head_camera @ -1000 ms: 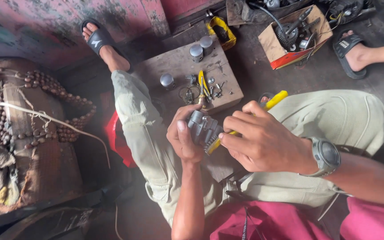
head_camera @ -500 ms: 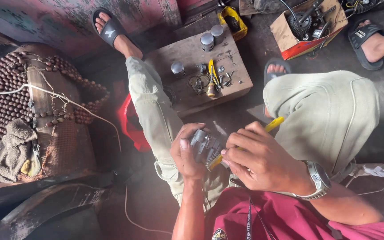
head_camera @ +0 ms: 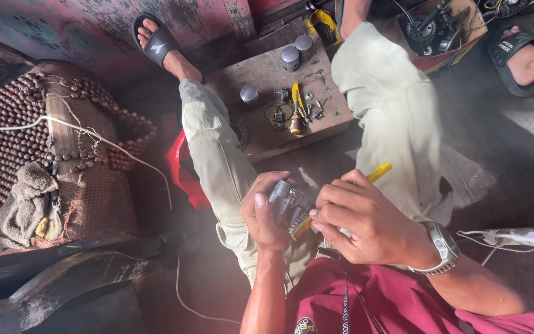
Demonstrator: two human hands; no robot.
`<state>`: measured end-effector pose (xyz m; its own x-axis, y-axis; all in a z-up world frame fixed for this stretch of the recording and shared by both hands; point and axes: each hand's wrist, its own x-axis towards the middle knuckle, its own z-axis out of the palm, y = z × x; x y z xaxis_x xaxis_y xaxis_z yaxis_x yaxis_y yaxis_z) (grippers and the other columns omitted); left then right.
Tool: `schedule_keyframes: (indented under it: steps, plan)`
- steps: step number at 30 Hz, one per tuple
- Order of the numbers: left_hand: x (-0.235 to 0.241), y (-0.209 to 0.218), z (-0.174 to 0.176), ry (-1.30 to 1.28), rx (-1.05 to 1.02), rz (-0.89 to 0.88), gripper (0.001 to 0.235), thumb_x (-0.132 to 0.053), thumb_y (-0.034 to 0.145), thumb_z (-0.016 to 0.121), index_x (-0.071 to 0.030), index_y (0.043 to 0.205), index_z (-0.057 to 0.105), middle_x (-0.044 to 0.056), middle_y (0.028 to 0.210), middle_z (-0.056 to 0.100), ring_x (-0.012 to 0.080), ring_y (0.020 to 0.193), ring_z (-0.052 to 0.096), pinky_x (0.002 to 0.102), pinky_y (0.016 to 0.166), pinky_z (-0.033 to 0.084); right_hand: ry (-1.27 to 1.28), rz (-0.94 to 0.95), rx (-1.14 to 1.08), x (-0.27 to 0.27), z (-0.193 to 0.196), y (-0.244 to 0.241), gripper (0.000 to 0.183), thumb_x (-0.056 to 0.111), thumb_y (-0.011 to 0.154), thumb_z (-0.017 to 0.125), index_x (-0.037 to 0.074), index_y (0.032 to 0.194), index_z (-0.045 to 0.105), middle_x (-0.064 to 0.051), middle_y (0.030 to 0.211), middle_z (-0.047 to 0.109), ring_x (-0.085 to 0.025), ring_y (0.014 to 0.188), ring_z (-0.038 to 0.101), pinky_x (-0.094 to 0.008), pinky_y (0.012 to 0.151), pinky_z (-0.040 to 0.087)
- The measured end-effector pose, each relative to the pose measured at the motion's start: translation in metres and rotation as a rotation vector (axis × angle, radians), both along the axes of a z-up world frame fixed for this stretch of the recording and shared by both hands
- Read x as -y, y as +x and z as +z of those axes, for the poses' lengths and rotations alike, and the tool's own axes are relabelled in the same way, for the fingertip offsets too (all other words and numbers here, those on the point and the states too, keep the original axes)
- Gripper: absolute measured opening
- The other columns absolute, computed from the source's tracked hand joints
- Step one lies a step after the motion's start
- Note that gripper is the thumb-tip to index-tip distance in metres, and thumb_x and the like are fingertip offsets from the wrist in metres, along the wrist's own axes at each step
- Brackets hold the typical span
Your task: Cleaning and adjusting a motorcycle carburetor using a small hand tool while sitting on the floor.
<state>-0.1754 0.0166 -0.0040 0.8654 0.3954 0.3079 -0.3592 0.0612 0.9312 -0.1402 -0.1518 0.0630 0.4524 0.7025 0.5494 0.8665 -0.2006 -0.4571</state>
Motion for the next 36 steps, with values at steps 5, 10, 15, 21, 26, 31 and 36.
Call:
schedule_keyframes:
  steps: [5, 10, 15, 21, 26, 31, 36]
  plan:
    - [0.000, -0.002, 0.000, 0.041, -0.002, 0.001, 0.057, -0.046, 0.106, 0.036, -0.001, 0.105, 0.072, 0.014, 0.092, 0.069, 0.0228, 0.088, 0.066, 0.033, 0.072, 0.053, -0.007, 0.020, -0.009, 0.002, 0.004, 0.000, 0.022, 0.001, 0.096, 0.061, 0.006, 0.077, 0.050, -0.004, 0.080, 0.053, -0.020, 0.070, 0.049, -0.036, 0.072, 0.035]
    - [0.001, -0.002, 0.001, 0.140, 0.031, 0.016, 0.057, -0.043, 0.107, 0.033, -0.002, 0.103, 0.071, 0.012, 0.090, 0.070, 0.0242, 0.088, 0.067, 0.036, 0.079, 0.055, 0.008, 0.022, -0.024, 0.004, 0.001, -0.003, 0.019, 0.001, 0.095, 0.062, 0.006, 0.080, 0.053, -0.005, 0.081, 0.054, -0.020, 0.071, 0.051, -0.036, 0.074, 0.037]
    - [-0.002, -0.003, 0.001, 0.159, 0.032, 0.018, 0.059, -0.044, 0.106, 0.033, -0.001, 0.102, 0.072, 0.013, 0.090, 0.070, 0.0243, 0.088, 0.068, 0.036, 0.079, 0.054, -0.006, 0.039, -0.030, 0.004, 0.001, -0.004, 0.015, 0.003, 0.096, 0.061, 0.005, 0.083, 0.054, -0.005, 0.083, 0.055, -0.020, 0.076, 0.054, -0.036, 0.078, 0.040]
    - [-0.003, -0.006, 0.002, 0.068, 0.012, -0.009, 0.058, -0.046, 0.106, 0.035, -0.001, 0.104, 0.071, 0.014, 0.091, 0.068, 0.0235, 0.087, 0.067, 0.035, 0.073, 0.058, -0.001, 0.055, -0.005, 0.000, -0.001, -0.005, 0.017, 0.000, 0.094, 0.061, 0.006, 0.081, 0.052, -0.004, 0.080, 0.054, -0.019, 0.071, 0.052, -0.036, 0.074, 0.038]
    - [-0.002, -0.003, 0.001, 0.149, 0.043, 0.029, 0.059, -0.045, 0.107, 0.032, -0.002, 0.102, 0.072, 0.013, 0.091, 0.072, 0.0245, 0.087, 0.069, 0.036, 0.080, 0.055, -0.025, 0.070, -0.002, 0.004, -0.006, 0.003, 0.010, 0.005, 0.093, 0.064, 0.007, 0.085, 0.057, -0.003, 0.083, 0.058, -0.020, 0.076, 0.056, -0.037, 0.076, 0.039]
    - [0.001, 0.017, -0.019, 0.173, 0.167, 0.053, 0.059, -0.033, 0.105, 0.030, 0.005, 0.100, 0.075, 0.015, 0.076, 0.072, 0.0248, 0.079, 0.072, 0.041, 0.074, 0.057, 0.050, 0.074, -0.068, 0.006, -0.020, 0.019, 0.016, 0.011, 0.087, 0.065, 0.016, 0.075, 0.056, 0.002, 0.074, 0.056, -0.019, 0.066, 0.060, -0.036, 0.072, 0.042]
    - [0.005, 0.034, -0.027, 0.141, 0.142, -0.001, 0.061, -0.039, 0.107, 0.029, -0.001, 0.105, 0.076, 0.013, 0.081, 0.073, 0.0201, 0.080, 0.071, 0.037, 0.077, 0.054, 0.097, 0.023, -0.048, 0.012, -0.038, 0.042, 0.015, 0.016, 0.089, 0.064, 0.015, 0.076, 0.057, 0.001, 0.076, 0.057, -0.020, 0.068, 0.060, -0.037, 0.076, 0.041]
